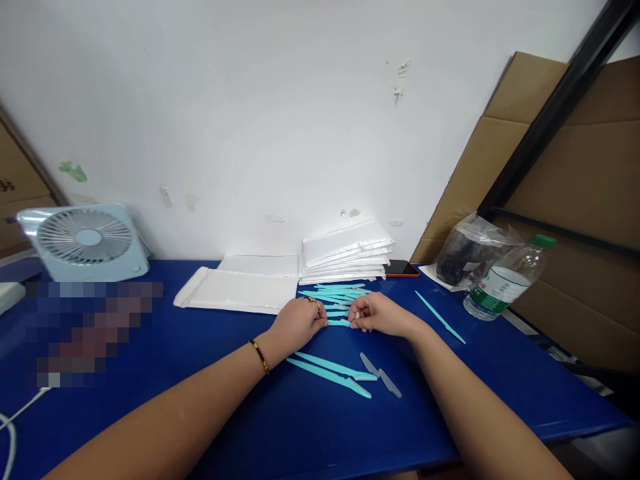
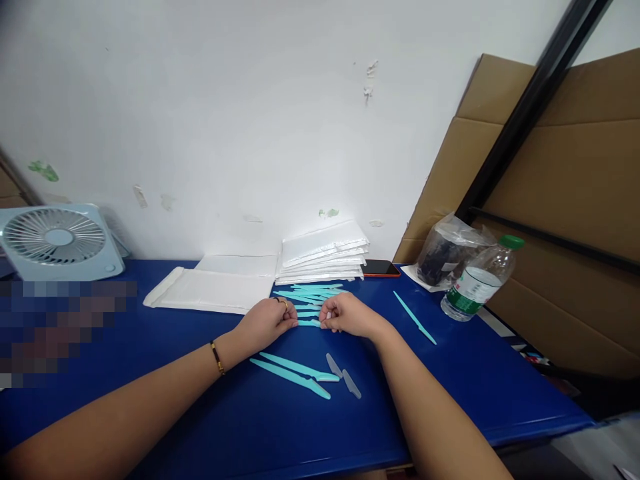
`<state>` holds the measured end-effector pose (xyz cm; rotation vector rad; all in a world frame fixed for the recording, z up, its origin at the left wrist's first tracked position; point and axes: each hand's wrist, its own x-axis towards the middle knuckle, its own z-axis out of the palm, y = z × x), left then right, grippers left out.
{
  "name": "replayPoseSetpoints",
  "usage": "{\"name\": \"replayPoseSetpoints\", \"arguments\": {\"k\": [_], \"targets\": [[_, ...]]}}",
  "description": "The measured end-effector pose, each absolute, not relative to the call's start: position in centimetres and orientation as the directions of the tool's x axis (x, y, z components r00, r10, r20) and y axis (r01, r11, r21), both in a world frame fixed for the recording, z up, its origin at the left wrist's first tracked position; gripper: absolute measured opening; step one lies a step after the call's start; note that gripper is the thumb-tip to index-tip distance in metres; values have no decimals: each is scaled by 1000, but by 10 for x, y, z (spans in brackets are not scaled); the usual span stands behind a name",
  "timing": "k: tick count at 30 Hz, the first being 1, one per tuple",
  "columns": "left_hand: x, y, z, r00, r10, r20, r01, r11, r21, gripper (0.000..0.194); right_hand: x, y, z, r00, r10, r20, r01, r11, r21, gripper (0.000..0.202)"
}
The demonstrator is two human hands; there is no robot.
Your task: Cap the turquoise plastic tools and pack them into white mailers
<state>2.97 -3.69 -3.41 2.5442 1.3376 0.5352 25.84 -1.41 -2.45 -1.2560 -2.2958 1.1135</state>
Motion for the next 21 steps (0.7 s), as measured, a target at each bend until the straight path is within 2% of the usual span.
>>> {"name": "replayPoseSetpoints", "arguments": {"k": [2, 4, 7, 8, 10, 13, 15, 17, 21], "targets": [[30, -39, -33, 515, 816, 263, 740, -578, 344, 15, 262, -12, -22, -563, 826, -36, 600, 379, -705, 17], [28, -43, -28, 511, 805, 302, 720, -592, 362, 23, 270, -9, -17, -495, 865, 82, 622, 419, -662, 17], [24, -50, -17, 541, 797, 271, 670, -602, 434, 33, 285, -8, -6, -403, 894, 196, 643, 429, -635, 20], [23, -52, -14, 572, 785, 237, 641, -609, 467, 33, 289, -10, -2, -434, 883, 177, 632, 439, -639, 21], [22, -55, -9, 663, 732, 158, 572, -632, 524, 33, 291, -17, 7, -594, 803, 52, 581, 473, -662, 21], [22, -56, -10, 782, 622, 40, 497, -661, 562, 30, 281, -29, 12, -815, 562, -141, 483, 523, -702, 27], [22, -53, -13, 774, 633, 7, 523, -646, 556, 25, 271, -33, 10, -861, 476, -181, 450, 545, -707, 27], [21, -48, -17, 722, 692, 20, 578, -619, 532, 18, 265, -32, 4, -849, 500, -173, 469, 560, -683, 24], [15, -40, -18, 633, 773, 45, 666, -572, 479, 14, 272, -23, -1, -709, 703, -52, 576, 536, -618, 18]]}}
